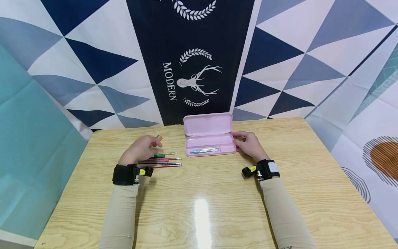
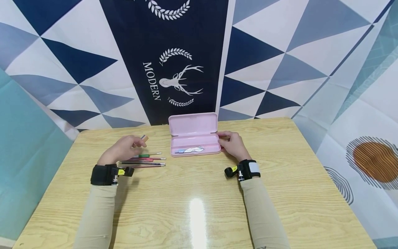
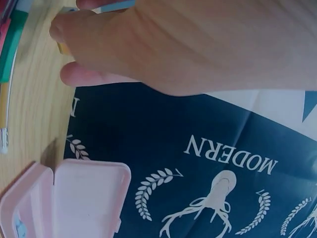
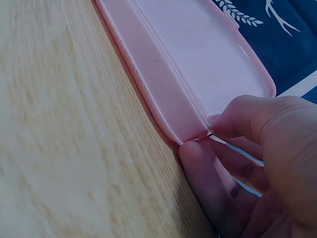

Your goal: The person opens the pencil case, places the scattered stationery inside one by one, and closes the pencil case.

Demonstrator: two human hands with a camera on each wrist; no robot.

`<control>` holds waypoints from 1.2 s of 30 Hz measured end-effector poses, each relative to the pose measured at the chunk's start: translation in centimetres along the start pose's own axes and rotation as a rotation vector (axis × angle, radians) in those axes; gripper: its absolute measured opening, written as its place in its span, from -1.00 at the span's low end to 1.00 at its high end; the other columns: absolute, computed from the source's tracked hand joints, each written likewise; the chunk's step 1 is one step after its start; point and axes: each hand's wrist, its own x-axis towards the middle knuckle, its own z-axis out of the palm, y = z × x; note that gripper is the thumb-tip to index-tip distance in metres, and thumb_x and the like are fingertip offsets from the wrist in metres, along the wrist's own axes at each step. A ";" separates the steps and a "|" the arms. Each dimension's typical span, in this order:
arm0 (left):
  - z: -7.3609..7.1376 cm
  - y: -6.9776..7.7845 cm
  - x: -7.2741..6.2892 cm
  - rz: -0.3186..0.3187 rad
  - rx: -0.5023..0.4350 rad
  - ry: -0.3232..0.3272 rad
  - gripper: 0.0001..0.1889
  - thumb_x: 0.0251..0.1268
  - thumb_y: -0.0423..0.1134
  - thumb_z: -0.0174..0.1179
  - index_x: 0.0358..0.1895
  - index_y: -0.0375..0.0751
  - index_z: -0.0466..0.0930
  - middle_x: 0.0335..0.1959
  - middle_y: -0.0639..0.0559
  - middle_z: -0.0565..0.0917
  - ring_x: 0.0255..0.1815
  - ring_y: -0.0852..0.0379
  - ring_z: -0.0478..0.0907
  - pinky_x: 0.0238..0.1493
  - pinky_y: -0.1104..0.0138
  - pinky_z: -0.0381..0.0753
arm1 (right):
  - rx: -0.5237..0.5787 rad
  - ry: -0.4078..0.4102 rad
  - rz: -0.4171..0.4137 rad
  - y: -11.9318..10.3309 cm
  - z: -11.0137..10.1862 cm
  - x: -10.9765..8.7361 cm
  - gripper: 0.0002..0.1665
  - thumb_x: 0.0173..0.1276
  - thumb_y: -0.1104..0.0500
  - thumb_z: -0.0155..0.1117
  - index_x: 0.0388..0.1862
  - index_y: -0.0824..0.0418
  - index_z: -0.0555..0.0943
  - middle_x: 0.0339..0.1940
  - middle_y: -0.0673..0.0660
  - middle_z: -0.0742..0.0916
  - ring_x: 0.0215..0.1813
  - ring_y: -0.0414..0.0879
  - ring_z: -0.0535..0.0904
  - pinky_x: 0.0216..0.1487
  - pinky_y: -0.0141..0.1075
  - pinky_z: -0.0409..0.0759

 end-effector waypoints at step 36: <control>0.6 -1.3 -0.3 -0.231 -0.065 -0.153 -0.67 0.48 -0.65 0.11 0.07 -0.27 0.74 -0.04 -0.26 0.70 -0.14 -0.09 0.49 -0.07 0.17 0.47 | -0.006 -0.002 -0.008 -0.1 -0.1 -0.2 -0.48 0.72 0.19 0.32 0.58 0.19 0.65 0.39 0.39 0.73 -0.10 -0.04 0.65 -0.20 -0.47 0.75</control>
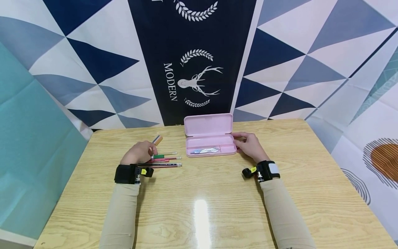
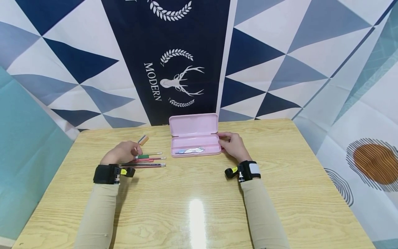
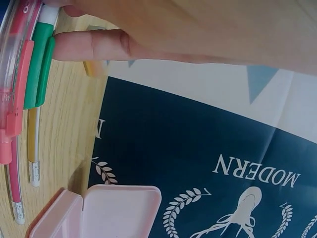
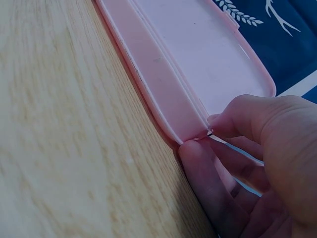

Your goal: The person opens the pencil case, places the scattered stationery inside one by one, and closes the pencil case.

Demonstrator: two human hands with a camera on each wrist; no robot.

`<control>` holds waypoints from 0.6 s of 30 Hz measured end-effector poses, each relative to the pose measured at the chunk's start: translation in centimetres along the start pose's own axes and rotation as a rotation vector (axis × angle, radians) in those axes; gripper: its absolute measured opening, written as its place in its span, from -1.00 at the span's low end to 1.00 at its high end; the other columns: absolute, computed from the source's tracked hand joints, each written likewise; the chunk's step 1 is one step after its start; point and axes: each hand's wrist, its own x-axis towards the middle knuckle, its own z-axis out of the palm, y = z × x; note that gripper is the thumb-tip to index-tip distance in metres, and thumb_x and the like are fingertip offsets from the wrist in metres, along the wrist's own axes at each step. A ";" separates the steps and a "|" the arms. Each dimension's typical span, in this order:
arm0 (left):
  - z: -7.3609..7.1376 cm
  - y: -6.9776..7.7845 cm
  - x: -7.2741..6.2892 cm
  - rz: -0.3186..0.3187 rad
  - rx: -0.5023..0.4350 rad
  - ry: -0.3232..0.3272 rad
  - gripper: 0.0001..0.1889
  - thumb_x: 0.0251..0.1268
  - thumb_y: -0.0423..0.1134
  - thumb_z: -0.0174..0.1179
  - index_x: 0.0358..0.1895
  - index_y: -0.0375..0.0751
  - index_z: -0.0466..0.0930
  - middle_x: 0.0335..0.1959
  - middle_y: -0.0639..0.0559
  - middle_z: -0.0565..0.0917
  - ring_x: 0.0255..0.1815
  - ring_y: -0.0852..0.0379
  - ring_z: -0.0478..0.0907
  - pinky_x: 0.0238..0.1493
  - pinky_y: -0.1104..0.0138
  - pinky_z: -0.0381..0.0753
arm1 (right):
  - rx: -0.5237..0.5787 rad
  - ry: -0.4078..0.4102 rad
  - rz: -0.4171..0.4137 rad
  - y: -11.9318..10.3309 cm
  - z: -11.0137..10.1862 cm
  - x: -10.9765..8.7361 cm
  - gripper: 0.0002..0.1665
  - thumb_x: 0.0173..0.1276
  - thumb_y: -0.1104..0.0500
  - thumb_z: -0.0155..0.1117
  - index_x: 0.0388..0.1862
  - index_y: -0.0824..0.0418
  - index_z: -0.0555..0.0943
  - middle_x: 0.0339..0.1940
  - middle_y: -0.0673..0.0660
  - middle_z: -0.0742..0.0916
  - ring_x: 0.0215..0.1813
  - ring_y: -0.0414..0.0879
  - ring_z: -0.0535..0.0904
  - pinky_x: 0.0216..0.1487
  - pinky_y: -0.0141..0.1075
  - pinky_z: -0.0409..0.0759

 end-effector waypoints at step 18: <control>-0.1 0.0 0.0 -0.009 -0.007 0.024 -0.64 0.42 -0.67 0.16 0.05 -0.27 0.82 0.06 -0.32 0.75 -0.07 -0.12 0.54 -0.02 0.16 0.55 | 0.008 -0.001 0.008 0.0 0.0 -0.1 -0.47 0.72 0.19 0.31 0.59 0.18 0.64 0.39 0.39 0.73 -0.09 -0.05 0.65 -0.20 -0.47 0.75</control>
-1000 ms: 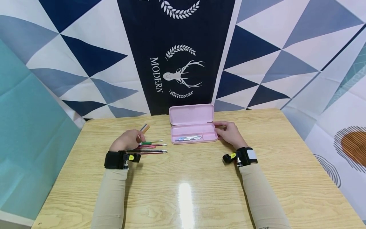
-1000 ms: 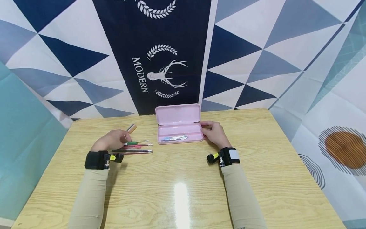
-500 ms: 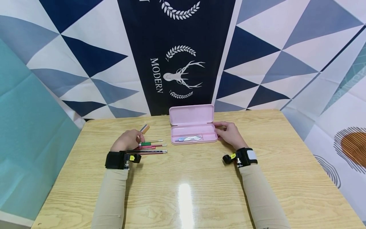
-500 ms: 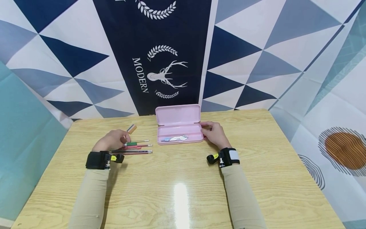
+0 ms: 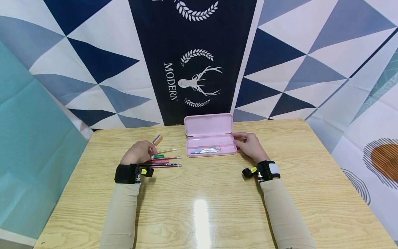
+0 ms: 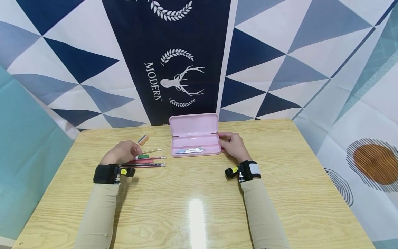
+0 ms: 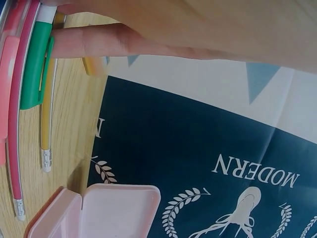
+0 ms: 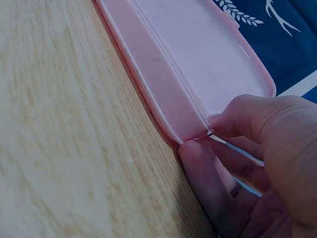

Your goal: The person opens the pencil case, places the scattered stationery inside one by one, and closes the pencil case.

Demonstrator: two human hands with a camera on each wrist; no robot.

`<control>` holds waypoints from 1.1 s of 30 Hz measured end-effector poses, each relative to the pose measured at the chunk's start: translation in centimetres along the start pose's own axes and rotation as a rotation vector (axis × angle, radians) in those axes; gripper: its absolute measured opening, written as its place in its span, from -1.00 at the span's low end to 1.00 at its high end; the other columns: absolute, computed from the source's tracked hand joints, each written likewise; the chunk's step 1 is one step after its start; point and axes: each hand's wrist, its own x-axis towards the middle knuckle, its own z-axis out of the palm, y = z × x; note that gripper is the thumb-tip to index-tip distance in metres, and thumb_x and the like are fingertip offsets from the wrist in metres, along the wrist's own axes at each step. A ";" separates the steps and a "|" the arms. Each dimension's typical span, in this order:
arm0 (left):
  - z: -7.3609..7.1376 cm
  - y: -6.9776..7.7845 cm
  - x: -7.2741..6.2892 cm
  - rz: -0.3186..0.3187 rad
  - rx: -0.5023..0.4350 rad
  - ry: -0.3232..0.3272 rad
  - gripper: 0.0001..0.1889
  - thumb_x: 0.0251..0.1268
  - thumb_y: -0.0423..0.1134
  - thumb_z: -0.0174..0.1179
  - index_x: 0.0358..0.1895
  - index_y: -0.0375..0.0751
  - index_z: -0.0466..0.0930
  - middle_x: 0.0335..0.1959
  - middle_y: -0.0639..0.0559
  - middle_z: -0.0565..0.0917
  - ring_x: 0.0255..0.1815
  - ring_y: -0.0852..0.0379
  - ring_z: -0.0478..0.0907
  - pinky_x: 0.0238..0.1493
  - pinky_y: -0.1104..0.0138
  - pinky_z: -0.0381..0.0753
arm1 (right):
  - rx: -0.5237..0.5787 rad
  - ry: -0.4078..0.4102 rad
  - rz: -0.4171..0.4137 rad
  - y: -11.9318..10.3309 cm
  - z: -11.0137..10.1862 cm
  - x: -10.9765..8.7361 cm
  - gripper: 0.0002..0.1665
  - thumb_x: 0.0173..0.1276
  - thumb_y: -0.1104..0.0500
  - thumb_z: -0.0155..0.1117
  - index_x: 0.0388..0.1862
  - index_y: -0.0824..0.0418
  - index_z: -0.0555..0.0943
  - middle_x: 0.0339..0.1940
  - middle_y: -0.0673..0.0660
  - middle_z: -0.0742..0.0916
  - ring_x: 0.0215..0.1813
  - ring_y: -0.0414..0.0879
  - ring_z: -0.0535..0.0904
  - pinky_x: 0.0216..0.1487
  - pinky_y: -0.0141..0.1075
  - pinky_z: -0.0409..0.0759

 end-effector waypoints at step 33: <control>0.2 -0.1 0.0 0.015 0.034 0.101 -0.79 0.49 -0.52 0.31 -0.03 -0.27 0.90 0.03 -0.29 0.84 -0.06 -0.13 0.59 0.08 0.06 0.62 | -0.006 0.007 0.010 -0.3 0.1 0.1 -0.48 0.72 0.20 0.31 0.59 0.21 0.64 0.42 0.41 0.72 -0.11 -0.09 0.68 -0.20 -0.47 0.75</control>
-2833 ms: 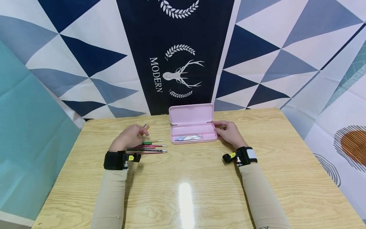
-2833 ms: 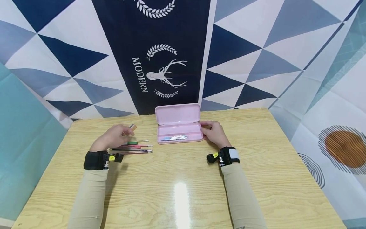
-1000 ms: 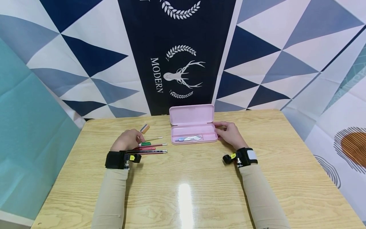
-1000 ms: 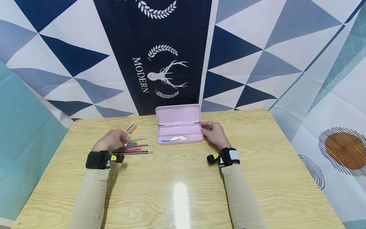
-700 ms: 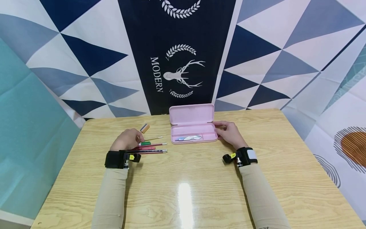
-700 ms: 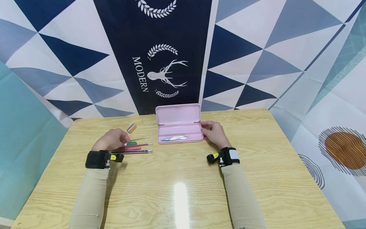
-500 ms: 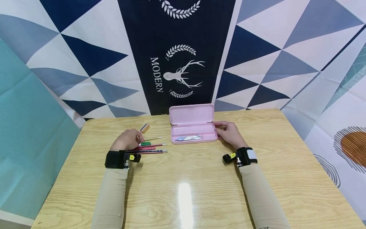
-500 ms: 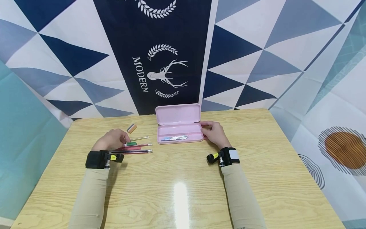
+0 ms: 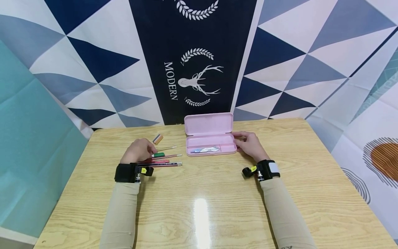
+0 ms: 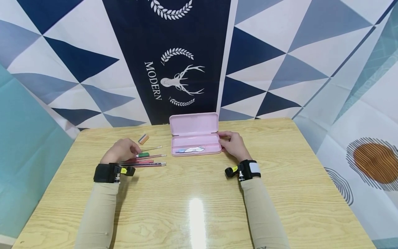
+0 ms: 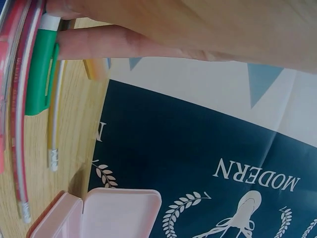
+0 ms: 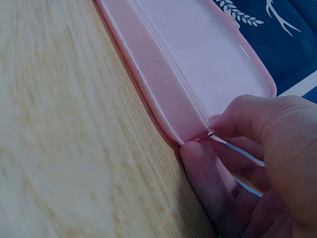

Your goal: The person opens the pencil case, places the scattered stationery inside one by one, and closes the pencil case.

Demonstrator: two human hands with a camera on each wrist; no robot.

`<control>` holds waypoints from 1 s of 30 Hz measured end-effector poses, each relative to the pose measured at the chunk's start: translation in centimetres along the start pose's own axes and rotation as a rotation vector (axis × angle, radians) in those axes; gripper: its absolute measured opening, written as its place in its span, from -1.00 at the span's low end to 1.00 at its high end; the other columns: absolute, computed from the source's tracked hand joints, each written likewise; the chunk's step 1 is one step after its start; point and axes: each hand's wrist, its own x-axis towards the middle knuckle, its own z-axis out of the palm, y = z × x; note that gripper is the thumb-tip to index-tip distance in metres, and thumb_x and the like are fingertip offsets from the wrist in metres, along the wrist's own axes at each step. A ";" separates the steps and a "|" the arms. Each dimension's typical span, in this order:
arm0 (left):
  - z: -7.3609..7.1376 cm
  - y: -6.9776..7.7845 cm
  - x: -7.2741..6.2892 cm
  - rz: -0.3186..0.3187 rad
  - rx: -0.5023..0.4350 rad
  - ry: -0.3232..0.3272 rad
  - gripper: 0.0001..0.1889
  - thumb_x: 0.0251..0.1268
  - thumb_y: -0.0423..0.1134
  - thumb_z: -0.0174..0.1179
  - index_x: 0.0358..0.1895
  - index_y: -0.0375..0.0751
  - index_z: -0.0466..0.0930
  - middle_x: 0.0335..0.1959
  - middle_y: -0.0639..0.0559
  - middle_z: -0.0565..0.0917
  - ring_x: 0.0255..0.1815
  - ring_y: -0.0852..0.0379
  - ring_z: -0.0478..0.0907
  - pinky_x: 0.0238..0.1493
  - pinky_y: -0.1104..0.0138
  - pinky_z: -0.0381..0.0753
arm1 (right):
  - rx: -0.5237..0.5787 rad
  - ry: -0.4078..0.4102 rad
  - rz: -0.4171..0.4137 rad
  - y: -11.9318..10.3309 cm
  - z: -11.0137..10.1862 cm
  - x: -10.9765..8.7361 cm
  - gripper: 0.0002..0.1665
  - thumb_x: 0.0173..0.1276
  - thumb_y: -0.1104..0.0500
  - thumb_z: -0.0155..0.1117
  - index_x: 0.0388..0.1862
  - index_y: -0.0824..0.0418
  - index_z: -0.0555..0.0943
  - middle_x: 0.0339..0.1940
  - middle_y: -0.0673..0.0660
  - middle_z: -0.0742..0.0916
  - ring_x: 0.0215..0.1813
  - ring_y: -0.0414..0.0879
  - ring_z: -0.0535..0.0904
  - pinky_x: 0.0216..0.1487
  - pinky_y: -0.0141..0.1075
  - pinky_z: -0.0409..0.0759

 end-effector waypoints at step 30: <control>0.0 0.3 -0.1 0.002 0.024 -0.033 -0.78 0.38 -0.58 0.32 -0.09 -0.24 0.85 -0.14 -0.20 0.77 -0.18 -0.08 0.57 -0.12 0.17 0.54 | -0.008 -0.004 0.003 0.2 -0.1 0.1 -0.47 0.72 0.19 0.31 0.58 0.19 0.64 0.42 0.41 0.71 -0.09 -0.05 0.69 -0.20 -0.46 0.75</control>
